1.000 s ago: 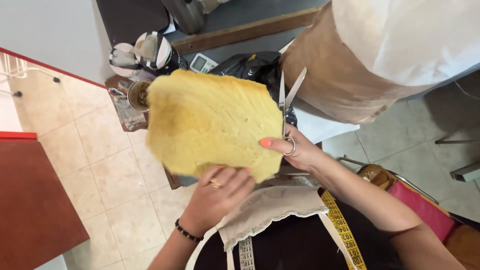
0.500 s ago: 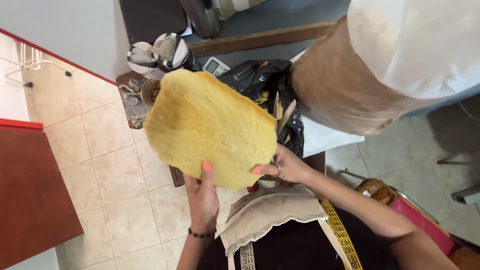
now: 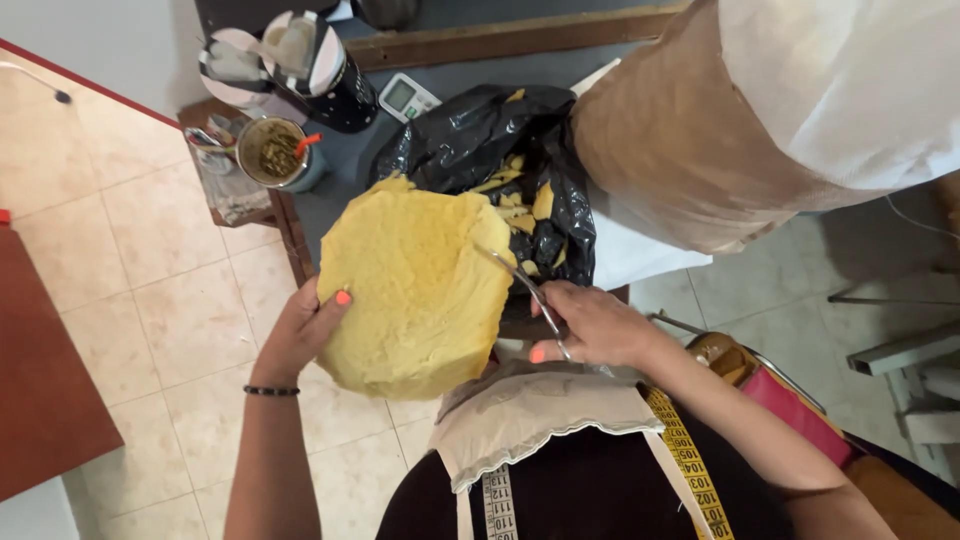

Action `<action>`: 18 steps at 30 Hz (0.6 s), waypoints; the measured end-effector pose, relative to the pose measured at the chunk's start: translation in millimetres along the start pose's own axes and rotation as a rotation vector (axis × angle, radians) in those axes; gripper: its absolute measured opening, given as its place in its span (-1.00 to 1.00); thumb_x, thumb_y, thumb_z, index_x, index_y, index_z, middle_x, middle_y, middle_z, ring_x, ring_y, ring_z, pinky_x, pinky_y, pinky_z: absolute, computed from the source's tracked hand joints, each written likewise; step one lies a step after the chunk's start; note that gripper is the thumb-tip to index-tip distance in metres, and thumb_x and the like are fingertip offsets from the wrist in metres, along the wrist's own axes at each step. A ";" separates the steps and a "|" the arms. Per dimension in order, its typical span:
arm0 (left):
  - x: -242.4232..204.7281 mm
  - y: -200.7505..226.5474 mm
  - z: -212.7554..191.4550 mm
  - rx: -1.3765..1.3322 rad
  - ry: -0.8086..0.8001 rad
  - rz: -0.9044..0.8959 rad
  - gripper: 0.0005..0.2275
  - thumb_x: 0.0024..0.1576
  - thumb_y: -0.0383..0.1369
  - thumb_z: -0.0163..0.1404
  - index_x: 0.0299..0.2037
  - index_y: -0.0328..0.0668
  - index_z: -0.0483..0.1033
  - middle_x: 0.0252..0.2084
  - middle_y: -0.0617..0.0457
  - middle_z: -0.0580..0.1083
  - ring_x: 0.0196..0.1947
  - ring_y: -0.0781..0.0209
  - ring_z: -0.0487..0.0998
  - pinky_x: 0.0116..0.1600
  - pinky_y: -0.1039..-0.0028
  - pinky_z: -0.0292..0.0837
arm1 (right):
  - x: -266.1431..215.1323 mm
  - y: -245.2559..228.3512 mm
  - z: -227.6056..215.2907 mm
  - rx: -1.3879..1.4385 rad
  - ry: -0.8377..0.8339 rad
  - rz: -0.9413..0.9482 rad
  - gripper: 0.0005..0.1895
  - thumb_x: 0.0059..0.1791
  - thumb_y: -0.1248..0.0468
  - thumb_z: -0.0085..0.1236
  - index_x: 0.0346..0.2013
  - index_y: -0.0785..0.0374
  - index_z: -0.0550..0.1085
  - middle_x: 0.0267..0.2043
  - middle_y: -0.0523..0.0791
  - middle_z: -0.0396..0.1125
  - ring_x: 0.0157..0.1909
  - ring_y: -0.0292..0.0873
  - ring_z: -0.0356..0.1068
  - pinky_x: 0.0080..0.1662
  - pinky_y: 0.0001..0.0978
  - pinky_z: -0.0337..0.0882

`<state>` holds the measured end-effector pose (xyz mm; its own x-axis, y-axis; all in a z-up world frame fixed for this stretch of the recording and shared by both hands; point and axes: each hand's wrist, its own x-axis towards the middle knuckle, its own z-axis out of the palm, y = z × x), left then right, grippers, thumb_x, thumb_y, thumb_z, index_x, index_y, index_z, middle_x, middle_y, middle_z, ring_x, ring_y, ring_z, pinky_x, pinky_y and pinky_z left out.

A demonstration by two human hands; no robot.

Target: Trimming the edges of a yellow foam piece using scissors at a sewing workstation.

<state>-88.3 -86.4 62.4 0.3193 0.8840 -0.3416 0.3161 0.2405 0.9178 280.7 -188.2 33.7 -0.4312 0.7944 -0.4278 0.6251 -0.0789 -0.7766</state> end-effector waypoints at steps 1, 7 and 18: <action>4.5 -8.6 -3.6 0.041 -0.055 0.015 -0.78 0.24 -0.27 0.02 -0.19 -0.32 0.47 -0.60 -0.03 0.43 -0.66 0.25 0.39 -0.59 0.38 0.42 | 2.5 2.0 3.1 -0.023 0.020 -0.003 -0.26 -0.15 -0.35 0.21 -0.06 0.20 0.36 -0.23 0.08 0.39 -0.19 0.26 0.48 -0.13 0.10 0.48; 17.0 -19.7 4.2 -0.003 -0.137 0.004 -0.80 0.25 -0.28 0.03 -0.25 -0.31 0.46 -0.66 -0.04 0.43 -0.72 0.29 0.39 -0.66 0.45 0.38 | 14.1 11.9 19.8 0.090 0.163 0.033 -0.43 -0.07 -0.28 0.14 -0.21 0.15 0.38 -0.39 -0.02 0.35 -0.30 0.13 0.46 -0.22 -0.08 0.46; 7.5 -52.2 25.9 0.195 0.240 -0.105 -0.61 0.29 0.04 -0.01 -0.04 -0.15 0.47 -0.37 -0.13 0.44 -0.33 0.04 0.49 -0.14 0.19 0.45 | 16.4 1.0 32.6 0.318 0.289 0.190 -0.56 -0.08 -0.12 0.27 -0.48 0.18 0.41 -0.66 -0.09 0.34 -0.60 -0.18 0.47 -0.43 -0.44 0.48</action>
<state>-79.2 -102.7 6.7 0.0637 0.9334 -0.3531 0.5090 0.2740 0.8160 253.0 -194.9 10.8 -0.1016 0.8793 -0.4652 0.4253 -0.3844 -0.8194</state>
